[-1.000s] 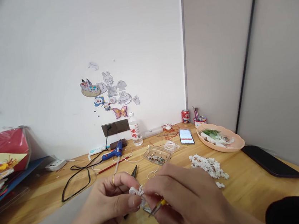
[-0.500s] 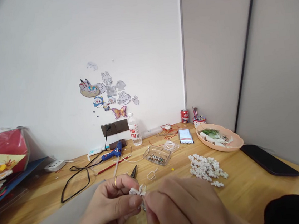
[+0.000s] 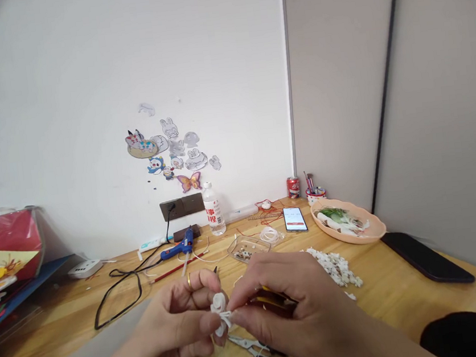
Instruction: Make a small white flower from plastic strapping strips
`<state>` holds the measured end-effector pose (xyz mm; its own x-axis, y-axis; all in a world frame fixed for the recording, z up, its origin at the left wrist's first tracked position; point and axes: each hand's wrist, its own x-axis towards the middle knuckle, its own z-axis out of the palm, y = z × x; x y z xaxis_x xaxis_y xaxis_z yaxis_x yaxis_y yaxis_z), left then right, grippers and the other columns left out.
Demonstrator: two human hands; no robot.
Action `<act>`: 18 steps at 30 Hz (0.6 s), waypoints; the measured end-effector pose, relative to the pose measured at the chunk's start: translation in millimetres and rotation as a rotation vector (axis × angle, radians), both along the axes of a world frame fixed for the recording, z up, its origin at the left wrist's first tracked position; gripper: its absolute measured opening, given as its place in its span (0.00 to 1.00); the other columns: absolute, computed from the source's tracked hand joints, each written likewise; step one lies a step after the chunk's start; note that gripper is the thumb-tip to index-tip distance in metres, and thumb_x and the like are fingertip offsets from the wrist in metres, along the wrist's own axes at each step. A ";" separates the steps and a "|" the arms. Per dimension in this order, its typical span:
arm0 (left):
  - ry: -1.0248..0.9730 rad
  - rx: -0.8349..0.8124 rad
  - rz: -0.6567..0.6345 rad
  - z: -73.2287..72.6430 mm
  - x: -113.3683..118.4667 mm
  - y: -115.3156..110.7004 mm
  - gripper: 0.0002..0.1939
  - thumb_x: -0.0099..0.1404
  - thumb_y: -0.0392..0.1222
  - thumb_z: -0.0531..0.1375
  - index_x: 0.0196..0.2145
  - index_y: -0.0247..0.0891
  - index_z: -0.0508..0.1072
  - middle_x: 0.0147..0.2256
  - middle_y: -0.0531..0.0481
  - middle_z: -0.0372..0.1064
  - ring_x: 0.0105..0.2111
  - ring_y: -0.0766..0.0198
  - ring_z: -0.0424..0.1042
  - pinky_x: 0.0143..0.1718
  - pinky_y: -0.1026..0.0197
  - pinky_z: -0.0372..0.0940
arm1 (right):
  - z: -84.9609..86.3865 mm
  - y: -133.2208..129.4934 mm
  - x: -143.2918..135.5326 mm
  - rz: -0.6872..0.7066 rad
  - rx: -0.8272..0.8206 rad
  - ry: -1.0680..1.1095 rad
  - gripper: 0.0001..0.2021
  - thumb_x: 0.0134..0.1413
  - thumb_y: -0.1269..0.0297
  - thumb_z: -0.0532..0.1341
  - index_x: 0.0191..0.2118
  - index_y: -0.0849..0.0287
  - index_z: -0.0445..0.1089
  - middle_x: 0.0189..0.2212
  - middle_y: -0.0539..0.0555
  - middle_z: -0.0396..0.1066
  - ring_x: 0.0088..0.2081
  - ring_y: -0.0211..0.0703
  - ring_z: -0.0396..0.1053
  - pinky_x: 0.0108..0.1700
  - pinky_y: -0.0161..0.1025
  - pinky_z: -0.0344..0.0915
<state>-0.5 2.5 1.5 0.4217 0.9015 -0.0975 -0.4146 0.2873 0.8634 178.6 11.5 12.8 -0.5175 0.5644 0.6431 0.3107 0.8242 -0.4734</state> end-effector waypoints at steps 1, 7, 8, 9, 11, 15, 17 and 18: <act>-0.038 -0.016 0.001 -1.5 0.1 0.5 0.11 0.44 0.27 0.67 0.27 0.33 0.71 0.22 0.52 0.72 0.21 0.72 0.70 0.20 0.75 0.64 | 0.1 -0.5 -0.5 -0.012 0.050 0.024 0.04 0.47 0.74 0.59 0.26 0.59 0.69 0.19 0.47 0.66 0.21 0.31 0.63 0.21 0.28 0.59; -0.162 -0.093 -0.016 -6.5 1.5 -0.9 0.07 0.45 0.29 0.67 0.24 0.31 0.73 0.21 0.49 0.73 0.21 0.71 0.71 0.21 0.74 0.64 | 0.4 -3.0 -6.7 -0.025 0.324 0.117 0.09 0.41 0.81 0.58 0.26 0.59 0.68 0.17 0.45 0.64 0.18 0.29 0.61 0.17 0.24 0.58; -0.152 -0.096 -0.005 -5.8 1.8 -2.0 0.06 0.45 0.28 0.67 0.23 0.31 0.73 0.21 0.50 0.72 0.21 0.71 0.71 0.20 0.74 0.64 | -1.2 -3.0 -7.5 -0.032 0.332 0.131 0.09 0.42 0.81 0.57 0.26 0.59 0.68 0.17 0.46 0.64 0.18 0.29 0.61 0.17 0.24 0.58; -0.143 -0.092 0.009 -4.8 2.0 -3.0 0.06 0.45 0.28 0.67 0.22 0.31 0.73 0.20 0.50 0.72 0.20 0.71 0.70 0.20 0.74 0.64 | -2.9 -3.0 -8.0 -0.034 0.329 0.145 0.09 0.42 0.80 0.57 0.27 0.58 0.68 0.18 0.46 0.65 0.18 0.29 0.61 0.17 0.24 0.58; -0.131 -0.084 0.039 -2.9 2.5 -5.0 0.06 0.44 0.29 0.67 0.21 0.31 0.73 0.20 0.50 0.72 0.20 0.71 0.70 0.21 0.74 0.64 | -5.5 -2.8 -8.5 -0.020 0.312 0.163 0.08 0.45 0.79 0.56 0.28 0.58 0.67 0.20 0.47 0.66 0.20 0.29 0.62 0.19 0.24 0.59; -0.103 -0.075 0.079 -2.4 3.4 -7.1 0.06 0.44 0.30 0.68 0.21 0.31 0.73 0.20 0.51 0.72 0.21 0.72 0.69 0.23 0.74 0.64 | -3.9 -2.8 -8.7 -0.021 0.274 0.061 0.08 0.45 0.80 0.56 0.25 0.60 0.64 0.19 0.46 0.65 0.21 0.28 0.62 0.22 0.23 0.61; -0.083 -0.064 0.102 -3.0 3.9 -7.7 0.06 0.43 0.31 0.68 0.21 0.31 0.73 0.19 0.52 0.71 0.20 0.73 0.69 0.24 0.73 0.64 | -2.6 -2.8 -9.1 -0.027 0.266 0.044 0.08 0.46 0.80 0.56 0.24 0.60 0.63 0.19 0.46 0.64 0.21 0.29 0.62 0.23 0.23 0.61; -0.072 -0.062 0.113 -3.1 4.2 -8.0 0.06 0.43 0.31 0.68 0.20 0.31 0.73 0.19 0.52 0.71 0.20 0.73 0.68 0.24 0.73 0.64 | -2.7 -2.7 -9.4 -0.027 0.253 0.042 0.08 0.47 0.79 0.56 0.25 0.60 0.63 0.20 0.46 0.64 0.21 0.29 0.62 0.23 0.23 0.61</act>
